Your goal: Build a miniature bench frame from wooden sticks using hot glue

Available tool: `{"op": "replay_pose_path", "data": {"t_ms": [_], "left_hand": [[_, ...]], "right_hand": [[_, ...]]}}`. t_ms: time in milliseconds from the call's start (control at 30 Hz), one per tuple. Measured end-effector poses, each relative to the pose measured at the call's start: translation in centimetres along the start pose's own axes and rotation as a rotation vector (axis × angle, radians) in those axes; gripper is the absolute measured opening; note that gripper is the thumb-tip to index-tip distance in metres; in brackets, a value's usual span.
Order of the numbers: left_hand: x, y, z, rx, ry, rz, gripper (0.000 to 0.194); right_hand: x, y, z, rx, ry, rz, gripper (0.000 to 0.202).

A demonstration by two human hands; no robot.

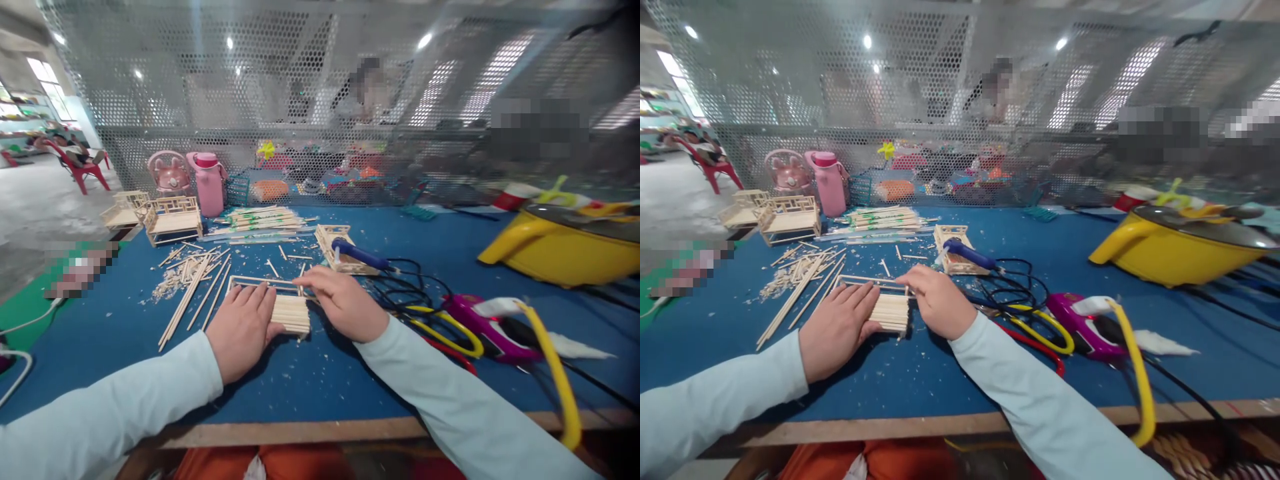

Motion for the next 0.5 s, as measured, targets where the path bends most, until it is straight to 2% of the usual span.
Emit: {"op": "replay_pose_path", "data": {"t_ms": [67, 167, 300, 500], "left_hand": [[0.0, 0.1, 0.0, -0.001, -0.006, 0.002, 0.049], [0.0, 0.2, 0.0, 0.004, -0.024, -0.005, 0.049], [0.4, 0.2, 0.0, 0.053, -0.019, -0.013, 0.046], [1.2, 0.2, 0.1, 0.116, -0.034, -0.05, 0.044]], "right_hand": [[0.8, 0.3, 0.0, -0.047, 0.02, -0.045, 0.024], [0.7, 0.8, -0.2, -0.112, -0.062, -0.104, 0.014], [-0.2, 1.1, -0.4, -0.12, -0.157, -0.129, 0.014], [-0.5, 1.3, -0.3, -0.105, -0.175, -0.119, 0.015]]}}
Point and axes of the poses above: each hand's wrist, its own z-axis towards the middle knuckle, its own x-axis out of the back of the hand, y = z × x, the point moved 7 cm from there along z, towards the middle knuckle, and after that the axes turned 11 degrees about y, right-handed, at the moved point
